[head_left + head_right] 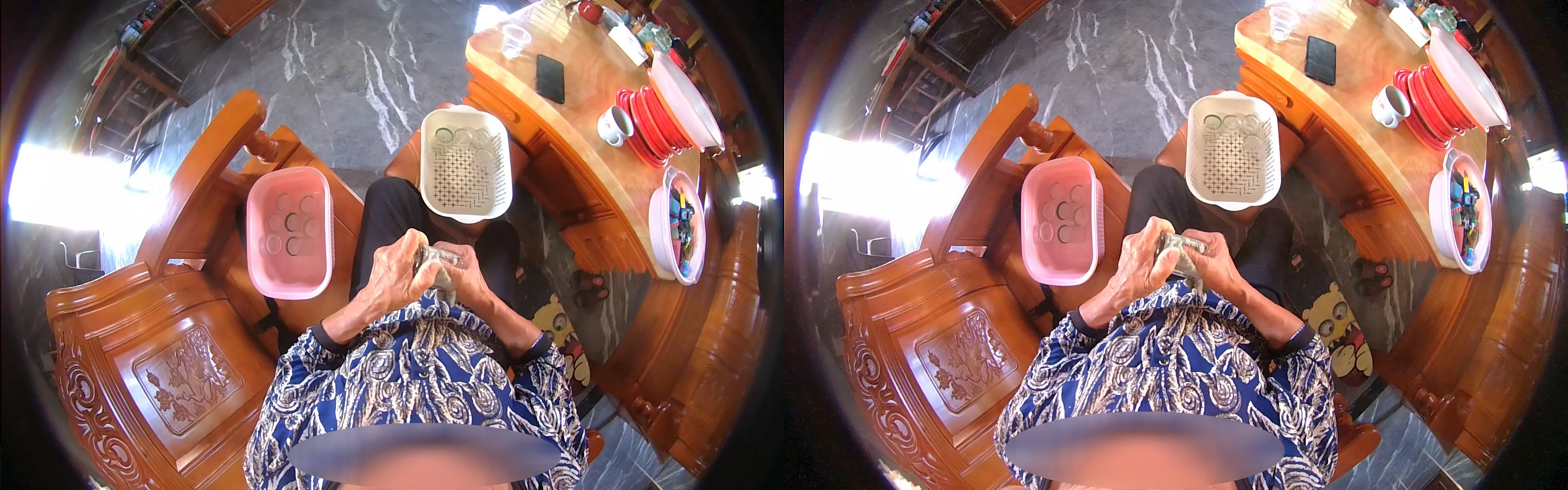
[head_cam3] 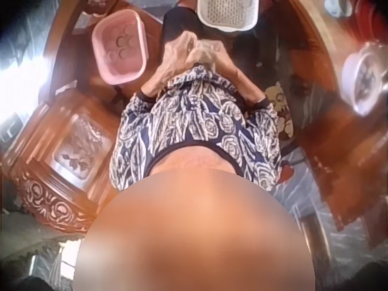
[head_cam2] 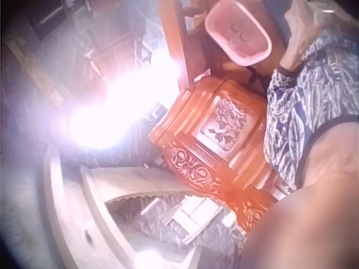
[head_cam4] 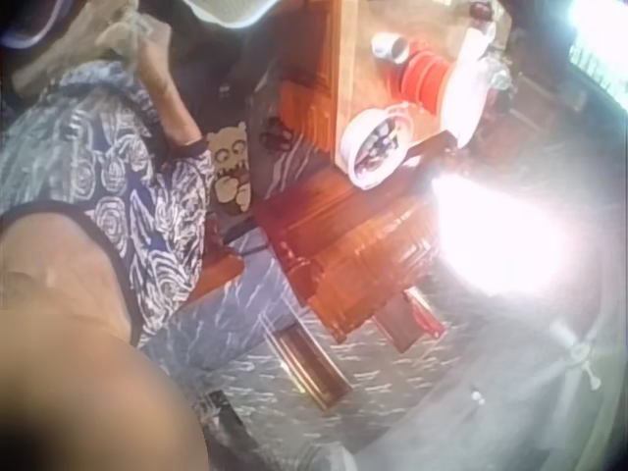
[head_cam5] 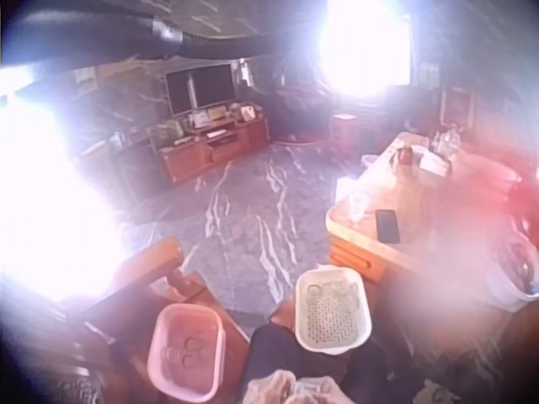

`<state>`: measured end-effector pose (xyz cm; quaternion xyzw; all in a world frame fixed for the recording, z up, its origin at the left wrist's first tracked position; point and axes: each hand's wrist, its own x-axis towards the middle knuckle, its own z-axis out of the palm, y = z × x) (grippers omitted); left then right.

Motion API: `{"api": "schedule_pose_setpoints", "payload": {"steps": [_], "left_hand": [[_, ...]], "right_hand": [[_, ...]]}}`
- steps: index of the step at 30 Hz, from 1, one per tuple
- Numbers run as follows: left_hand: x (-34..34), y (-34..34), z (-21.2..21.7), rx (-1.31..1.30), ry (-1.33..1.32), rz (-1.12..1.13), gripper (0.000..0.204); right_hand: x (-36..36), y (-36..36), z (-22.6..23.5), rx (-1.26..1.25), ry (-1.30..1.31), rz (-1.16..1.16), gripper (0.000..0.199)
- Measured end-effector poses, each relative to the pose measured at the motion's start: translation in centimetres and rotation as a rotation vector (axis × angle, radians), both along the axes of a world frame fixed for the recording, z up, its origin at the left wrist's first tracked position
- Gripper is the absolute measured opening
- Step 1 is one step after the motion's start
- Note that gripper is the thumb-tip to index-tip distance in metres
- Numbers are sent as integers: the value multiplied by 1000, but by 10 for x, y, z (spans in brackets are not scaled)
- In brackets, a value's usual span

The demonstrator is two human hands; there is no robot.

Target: The person sits and wipes a small clear glass with a cloth, rotating it to clean all sides. The person continues wiping the same glass repeatedly without placing it elsewhere.

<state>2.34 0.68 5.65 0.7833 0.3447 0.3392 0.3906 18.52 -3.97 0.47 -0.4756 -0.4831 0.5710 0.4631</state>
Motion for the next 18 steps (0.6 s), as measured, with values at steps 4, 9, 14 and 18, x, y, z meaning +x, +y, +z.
{"api": "schedule_pose_setpoints", "payload": {"steps": [4, 9, 14, 18], "left_hand": [[-1, 2, -3, 294, 47, -111, 37], [-3, 2, -6, 301, 27, -123, 36], [-1, -7, -12, -80, 24, 42, 25], [-1, -5, -17, -316, 36, 77, 30]], "right_hand": [[-2, -6, -19, -42, 226, 298, 7], [2, -6, -9, 107, 62, 363, 11], [4, -5, -12, -9, -16, 55, 34], [1, -3, -1, 430, -608, -148, 24]]}}
